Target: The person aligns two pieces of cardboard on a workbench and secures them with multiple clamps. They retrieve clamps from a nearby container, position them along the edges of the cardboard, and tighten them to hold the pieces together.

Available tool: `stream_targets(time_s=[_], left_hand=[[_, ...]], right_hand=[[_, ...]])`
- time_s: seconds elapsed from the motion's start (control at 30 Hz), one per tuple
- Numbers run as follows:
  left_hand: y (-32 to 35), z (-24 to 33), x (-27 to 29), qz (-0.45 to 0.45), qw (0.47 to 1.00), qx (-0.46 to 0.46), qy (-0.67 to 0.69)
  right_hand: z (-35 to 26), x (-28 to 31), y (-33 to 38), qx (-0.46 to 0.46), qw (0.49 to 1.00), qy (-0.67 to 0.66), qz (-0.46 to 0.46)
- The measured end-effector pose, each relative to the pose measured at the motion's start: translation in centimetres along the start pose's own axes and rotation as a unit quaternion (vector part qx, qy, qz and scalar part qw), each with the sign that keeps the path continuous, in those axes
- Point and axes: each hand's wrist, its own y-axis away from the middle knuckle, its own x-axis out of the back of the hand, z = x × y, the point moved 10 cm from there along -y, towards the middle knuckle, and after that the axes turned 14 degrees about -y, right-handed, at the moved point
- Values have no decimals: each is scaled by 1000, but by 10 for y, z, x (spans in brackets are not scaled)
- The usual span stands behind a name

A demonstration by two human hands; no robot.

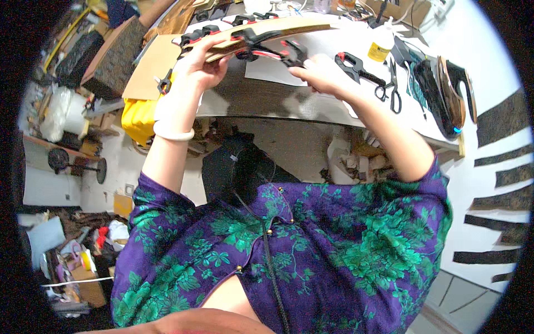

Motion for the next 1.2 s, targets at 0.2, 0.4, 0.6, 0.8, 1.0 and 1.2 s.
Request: stream_targets(time_s=[0.2,0.4,0.6,0.8,1.0,1.2], left_hand=[[5,10,15,21,1000,-9,-13],[6,9,21,12,999,30,-29],[3,9,25,4,999,32,-26],[2,4,28,20,998,49,-17],[10,-11,34,14,998,57,-12],[7,-17,39,-6,998,67,-2]], right_hand=[[-17,0,-34,14,997,62,-45],[-26,13,-39,56,997,12,47],[-27,-4,-58,-28,999,10,-23],[-33,1,-49,-57,997,8,-50],[-25,-8,-48,-78,993,7,-87],[-32,-9,-46,-61,993,47,-86]])
